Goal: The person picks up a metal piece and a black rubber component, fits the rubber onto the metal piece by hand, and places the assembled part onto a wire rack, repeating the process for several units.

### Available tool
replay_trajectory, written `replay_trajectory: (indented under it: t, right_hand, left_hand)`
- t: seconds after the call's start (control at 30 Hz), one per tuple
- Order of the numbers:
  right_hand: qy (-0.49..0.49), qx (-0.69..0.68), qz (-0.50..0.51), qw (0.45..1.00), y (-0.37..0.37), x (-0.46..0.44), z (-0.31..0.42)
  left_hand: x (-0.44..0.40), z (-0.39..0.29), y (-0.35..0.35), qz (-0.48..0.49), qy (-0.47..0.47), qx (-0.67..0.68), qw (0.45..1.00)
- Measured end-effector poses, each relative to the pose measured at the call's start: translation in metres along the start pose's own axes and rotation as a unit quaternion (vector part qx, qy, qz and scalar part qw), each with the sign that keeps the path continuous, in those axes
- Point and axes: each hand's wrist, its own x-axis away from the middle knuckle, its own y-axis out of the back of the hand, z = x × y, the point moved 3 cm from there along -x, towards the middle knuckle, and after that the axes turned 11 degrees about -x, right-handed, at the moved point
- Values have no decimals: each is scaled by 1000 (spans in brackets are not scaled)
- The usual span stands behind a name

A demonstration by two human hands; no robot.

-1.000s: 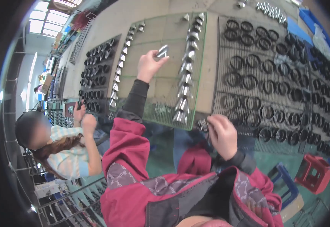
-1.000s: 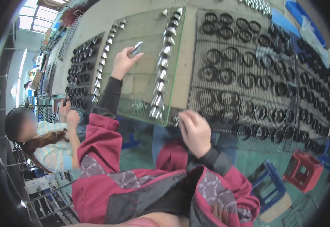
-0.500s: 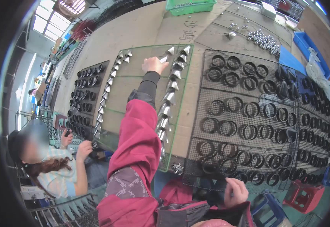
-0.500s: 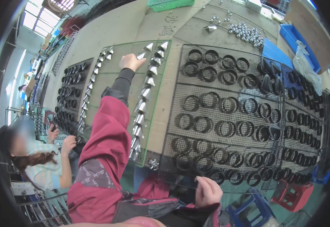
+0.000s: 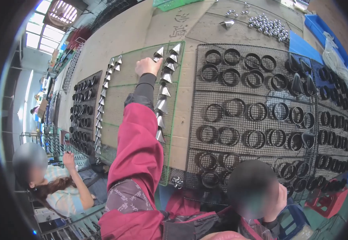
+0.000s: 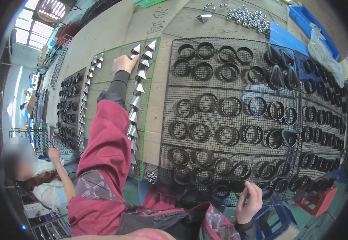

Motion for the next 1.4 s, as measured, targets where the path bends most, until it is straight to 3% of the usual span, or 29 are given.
replay_trajectory:
  t: [0.23,0.27,0.37,0.47,0.57,0.67,0.77,0.87,0.97,1.07,1.23,1.33,1.37,1.4]
  right_hand:
    - [26,22,-75,997,45,-53,-20]
    - [77,9,-95,992,55,-66,-24]
    - [85,81,-162,980,86,-120,-73]
    - [-42,160,-171,971,114,-164,-139]
    - [-132,92,-99,982,107,-196,-142]
    - [-122,32,9,992,84,-196,-128]
    - [-96,109,151,978,81,-172,-102]
    - [-138,216,203,945,87,-151,-103]
    - [-119,213,243,939,90,-142,-112]
    - [-104,155,206,960,86,-141,-124]
    - [-21,282,178,943,73,-135,-64]
    - [-4,225,106,969,43,-105,32]
    - [-79,11,68,994,29,-87,70]
    - [-62,-24,76,995,4,-68,92]
  left_hand:
    - [12,-8,8,43,-96,30,994]
    - [10,-6,7,29,-97,-1,995]
    - [-21,12,-17,-70,-155,21,985]
    - [18,25,9,-99,-219,156,958]
    - [118,49,49,-115,-285,314,898]
    - [207,88,61,-90,-326,326,883]
    - [273,137,52,-98,-327,336,878]
    - [322,181,39,-45,-252,357,898]
    - [358,204,41,-53,-219,406,886]
    - [378,213,47,-77,-203,421,881]
    - [406,206,57,-88,-176,487,851]
    - [431,182,61,-29,-155,565,810]
    - [440,169,58,62,-141,620,770]
    - [447,159,56,99,-159,648,738]
